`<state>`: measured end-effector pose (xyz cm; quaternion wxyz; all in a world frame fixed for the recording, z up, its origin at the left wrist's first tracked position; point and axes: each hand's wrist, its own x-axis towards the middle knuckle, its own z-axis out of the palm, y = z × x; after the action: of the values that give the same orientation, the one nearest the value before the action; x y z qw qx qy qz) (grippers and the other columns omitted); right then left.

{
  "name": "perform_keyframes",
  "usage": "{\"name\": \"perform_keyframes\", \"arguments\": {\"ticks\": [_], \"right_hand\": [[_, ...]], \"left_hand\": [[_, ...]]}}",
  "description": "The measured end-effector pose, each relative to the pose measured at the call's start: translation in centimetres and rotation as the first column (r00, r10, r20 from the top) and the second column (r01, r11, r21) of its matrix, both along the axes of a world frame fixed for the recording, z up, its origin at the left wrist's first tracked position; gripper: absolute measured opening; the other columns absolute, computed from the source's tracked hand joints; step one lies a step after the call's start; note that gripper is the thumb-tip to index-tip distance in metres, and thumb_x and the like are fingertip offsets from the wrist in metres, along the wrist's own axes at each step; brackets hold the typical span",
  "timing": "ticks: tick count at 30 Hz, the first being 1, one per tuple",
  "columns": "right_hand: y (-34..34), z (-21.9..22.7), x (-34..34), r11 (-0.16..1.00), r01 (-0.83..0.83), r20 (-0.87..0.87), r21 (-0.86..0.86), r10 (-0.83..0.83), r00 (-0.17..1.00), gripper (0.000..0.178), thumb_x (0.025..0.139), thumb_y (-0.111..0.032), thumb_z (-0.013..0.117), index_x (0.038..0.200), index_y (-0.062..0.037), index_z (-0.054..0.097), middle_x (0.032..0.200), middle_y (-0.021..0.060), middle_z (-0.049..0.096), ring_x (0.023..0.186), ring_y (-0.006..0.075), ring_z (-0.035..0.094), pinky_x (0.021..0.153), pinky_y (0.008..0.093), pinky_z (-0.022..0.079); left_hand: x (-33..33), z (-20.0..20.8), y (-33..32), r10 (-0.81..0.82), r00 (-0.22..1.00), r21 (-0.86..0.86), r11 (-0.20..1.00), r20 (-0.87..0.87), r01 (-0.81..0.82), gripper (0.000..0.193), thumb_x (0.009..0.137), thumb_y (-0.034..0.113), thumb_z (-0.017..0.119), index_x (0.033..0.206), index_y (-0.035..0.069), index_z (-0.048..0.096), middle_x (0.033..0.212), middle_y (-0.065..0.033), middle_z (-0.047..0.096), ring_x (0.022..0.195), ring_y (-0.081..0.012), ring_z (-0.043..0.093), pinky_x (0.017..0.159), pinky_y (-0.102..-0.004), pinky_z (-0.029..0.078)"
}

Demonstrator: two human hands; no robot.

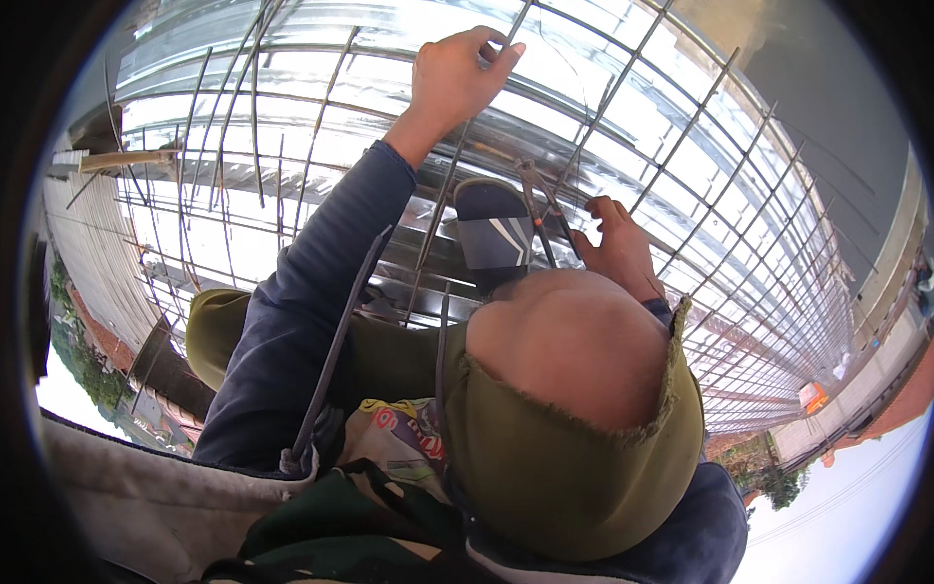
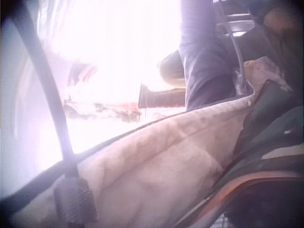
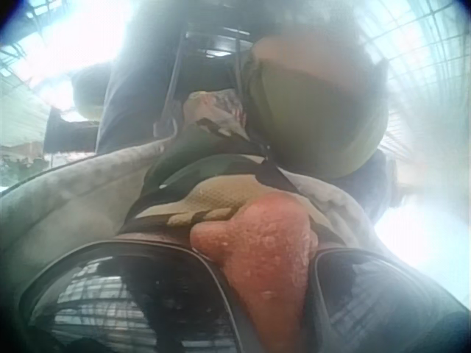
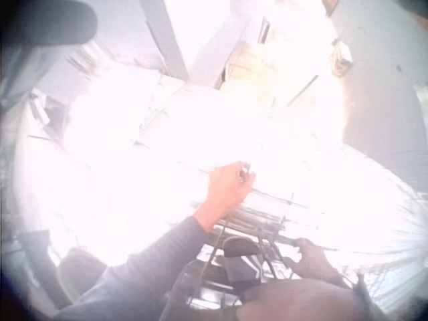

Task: The person uses pliers to twist and secure metal ties around intersecting rods of a scaffolding structure. The person repeatedly reaches for ties, wraps them around the joints, and twists them to fasten the framework.

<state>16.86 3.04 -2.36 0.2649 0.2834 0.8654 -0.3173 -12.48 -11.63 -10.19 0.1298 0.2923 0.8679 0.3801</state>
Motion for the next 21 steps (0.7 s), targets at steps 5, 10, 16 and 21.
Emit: {"name": "perform_keyframes", "arguments": {"ticks": [5, 10, 16, 21], "right_hand": [[-4.6, -3.7, 4.0, 0.999, 0.037, -0.023, 0.029, -0.037, 0.999, 0.07, 0.08, -0.028, 0.095, 0.133, -0.0088, 0.054, 0.114, 0.0144, 0.072, 0.104, 0.0311, 0.075, 0.087, 0.0458, 0.061], [-5.1, -4.9, 3.8, 0.999, -0.009, -0.221, 0.054, 0.02, 0.975, 0.053, 0.074, -0.014, 0.092, 0.113, -0.0045, 0.058, 0.097, 0.0131, 0.068, 0.095, 0.034, 0.069, 0.084, 0.0457, 0.058], [-8.4, -4.7, 1.9, 0.924, 0.38, -0.028, -0.036, -0.381, 0.924, 0.025, 0.084, -0.015, 0.074, 0.102, -0.0029, 0.062, 0.092, 0.016, 0.071, 0.084, 0.0314, 0.07, 0.078, 0.0423, 0.055], [-7.3, -6.9, 3.8, 0.841, 0.365, -0.047, -0.399, -0.416, 0.908, 0.019, 0.089, -0.009, 0.065, 0.106, -0.0022, 0.063, 0.105, 0.0157, 0.074, 0.099, 0.0269, 0.072, 0.086, 0.0417, 0.055]], "left_hand": [[2.4, 0.5, 3.6, 0.117, 0.932, -0.077, 0.992, 0.342, -0.096, 0.06, 0.099, 0.063, 0.066, 0.113, 0.006, 0.079, 0.08, -0.0059, 0.08, 0.076, -0.0194, 0.08, 0.077, -0.0343, 0.061], [2.8, 1.3, 6.9, 0.251, 0.714, 0.05, 0.927, 0.653, -0.371, 0.068, 0.102, 0.052, 0.066, 0.143, -0.002, 0.065, 0.078, -0.0095, 0.079, 0.082, -0.0176, 0.08, 0.079, -0.0355, 0.061], [2.1, 0.1, 8.6, 0.353, 0.855, -0.132, 0.936, 0.379, -0.327, 0.055, 0.102, 0.043, 0.067, 0.138, 0.003, 0.068, 0.103, -0.0173, 0.081, 0.105, -0.0328, 0.078, 0.092, -0.0461, 0.061], [1.9, -0.4, 9.7, 0.395, 0.828, -0.177, 0.919, 0.399, -0.353, 0.038, 0.101, 0.035, 0.067, 0.125, 0.007, 0.075, 0.11, -0.0192, 0.079, 0.107, -0.0363, 0.076, 0.093, -0.0464, 0.061]]}}
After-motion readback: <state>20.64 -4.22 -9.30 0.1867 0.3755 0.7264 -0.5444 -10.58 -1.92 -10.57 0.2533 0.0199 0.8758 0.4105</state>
